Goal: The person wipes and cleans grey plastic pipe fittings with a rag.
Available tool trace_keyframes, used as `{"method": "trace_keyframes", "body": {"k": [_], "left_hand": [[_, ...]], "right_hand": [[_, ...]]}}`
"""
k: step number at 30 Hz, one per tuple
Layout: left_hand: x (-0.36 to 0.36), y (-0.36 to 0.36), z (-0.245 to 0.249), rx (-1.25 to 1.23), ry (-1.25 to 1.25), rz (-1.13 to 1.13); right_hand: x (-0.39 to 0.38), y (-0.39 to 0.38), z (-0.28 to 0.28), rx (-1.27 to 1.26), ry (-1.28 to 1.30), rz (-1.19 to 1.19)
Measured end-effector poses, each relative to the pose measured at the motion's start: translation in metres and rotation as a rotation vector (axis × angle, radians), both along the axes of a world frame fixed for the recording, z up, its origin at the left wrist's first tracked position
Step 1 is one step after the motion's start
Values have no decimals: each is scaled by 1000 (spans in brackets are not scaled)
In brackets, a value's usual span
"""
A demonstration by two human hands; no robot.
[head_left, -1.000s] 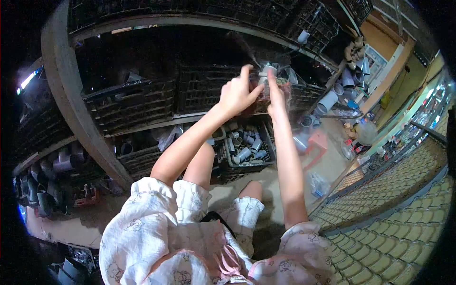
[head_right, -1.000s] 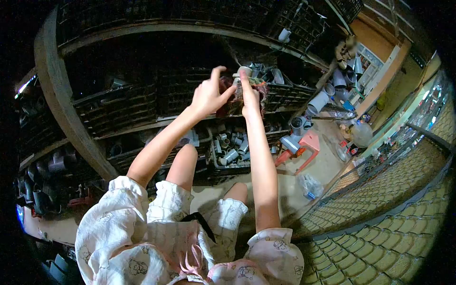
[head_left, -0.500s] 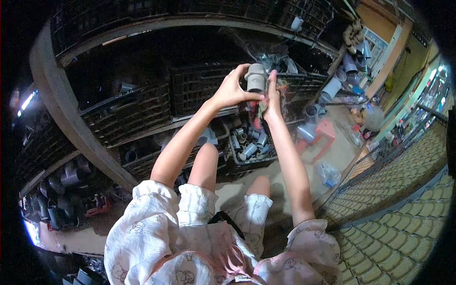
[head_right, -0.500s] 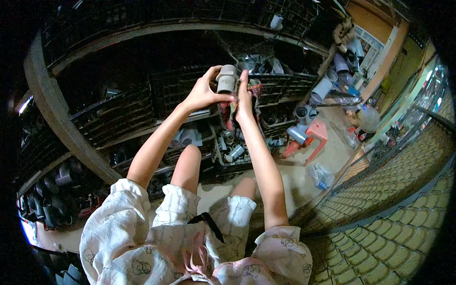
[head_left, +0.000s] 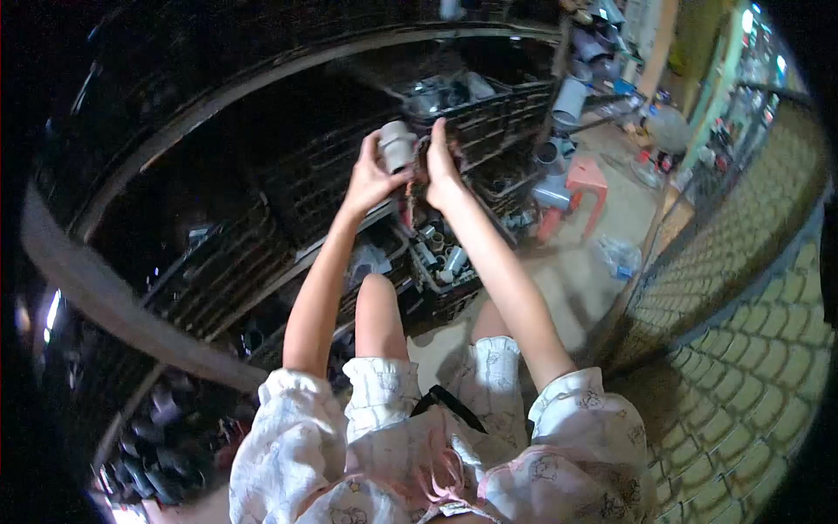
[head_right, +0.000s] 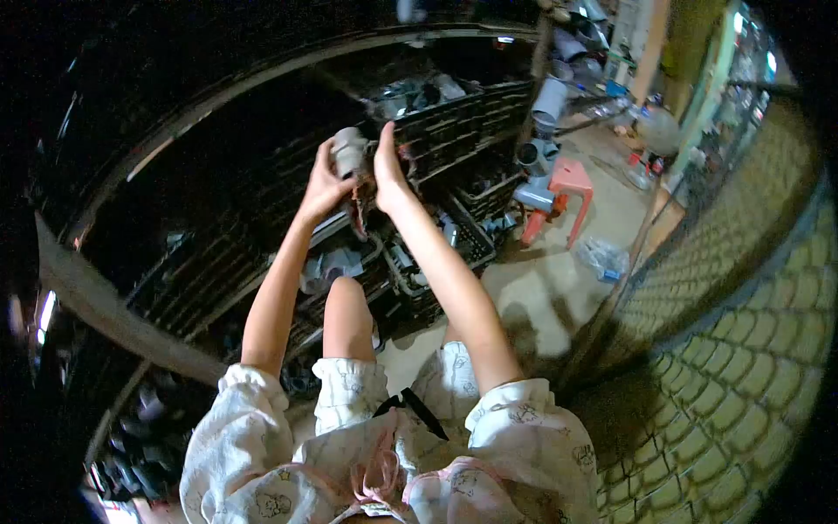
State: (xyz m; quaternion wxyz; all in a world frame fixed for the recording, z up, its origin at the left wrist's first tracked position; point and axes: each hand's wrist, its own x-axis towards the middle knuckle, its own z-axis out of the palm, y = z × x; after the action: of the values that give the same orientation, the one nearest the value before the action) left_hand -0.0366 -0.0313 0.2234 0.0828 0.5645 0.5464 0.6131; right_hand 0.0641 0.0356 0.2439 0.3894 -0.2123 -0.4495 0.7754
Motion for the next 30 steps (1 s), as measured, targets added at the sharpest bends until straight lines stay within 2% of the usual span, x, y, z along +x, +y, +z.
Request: {"method": "trace_keyframes", "body": {"k": [1, 2, 3, 4, 5, 6, 7, 8, 9, 11, 12, 13, 15, 16, 17, 19, 20, 21, 23, 25, 27, 29, 30], "left_hand": [[-4, 3, -3, 44, 40, -4], [9, -13, 17, -81, 149, 86], [6, -9, 16, -54, 162, 68], [19, -16, 25, -55, 212, 125], [24, -17, 27, -19, 126, 64], [20, -14, 25, 0, 107, 81], [4, -7, 17, 0, 100, 63], [7, -12, 20, -64, 63, 13], [4, -12, 18, -88, 132, 13], [20, -27, 26, -77, 413, -44], [20, -26, 27, -50, 501, 48], [17, -22, 30, -49, 410, 49], [9, -17, 33, -51, 220, 60], [8, -18, 32, -29, 191, 88], [9, -19, 31, -63, 216, 77], [20, -27, 30, -124, 265, 60], [26, -30, 26, -92, 339, -30], [33, -30, 25, -64, 420, -66], [29, -27, 23, -7, 546, 101], [25, -25, 27, -64, 307, 155], [25, -26, 24, 16, 243, 72], [26, -25, 21, 75, 153, 14], [31, -26, 24, 105, 142, -27]], "right_hand": [[4, 0, 0, -43, 105, 215], [-8, 9, -9, 6, 87, 84], [-33, 36, -35, 37, 136, 59], [-21, 18, -21, 17, 260, 208], [-12, 1, -11, -37, 279, 153], [-29, 10, -20, -69, 415, 290], [-12, -9, 7, -211, 201, 103], [-21, 5, 1, -154, 249, 69], [-32, 19, -6, -98, 298, 35], [-27, 37, -4, -166, 513, 216], [-23, 35, -1, -151, 538, 205], [-23, 28, 0, -63, 543, 247], [-20, -1, 5, -163, 238, 47], [-13, -8, 6, 6, 320, 121], [-29, 7, -8, 87, 332, 168], [-20, 10, -4, -66, 402, 143], [-14, 12, -4, -213, 642, 316], [-12, 19, -1, -204, 600, 214], [-14, 21, -5, -142, 662, 348], [-21, 7, -9, -9, 485, 267], [5, -16, 7, 152, 375, 107], [1, -13, 5, 282, 303, -9], [-22, 1, -2, 261, 392, 11]]}}
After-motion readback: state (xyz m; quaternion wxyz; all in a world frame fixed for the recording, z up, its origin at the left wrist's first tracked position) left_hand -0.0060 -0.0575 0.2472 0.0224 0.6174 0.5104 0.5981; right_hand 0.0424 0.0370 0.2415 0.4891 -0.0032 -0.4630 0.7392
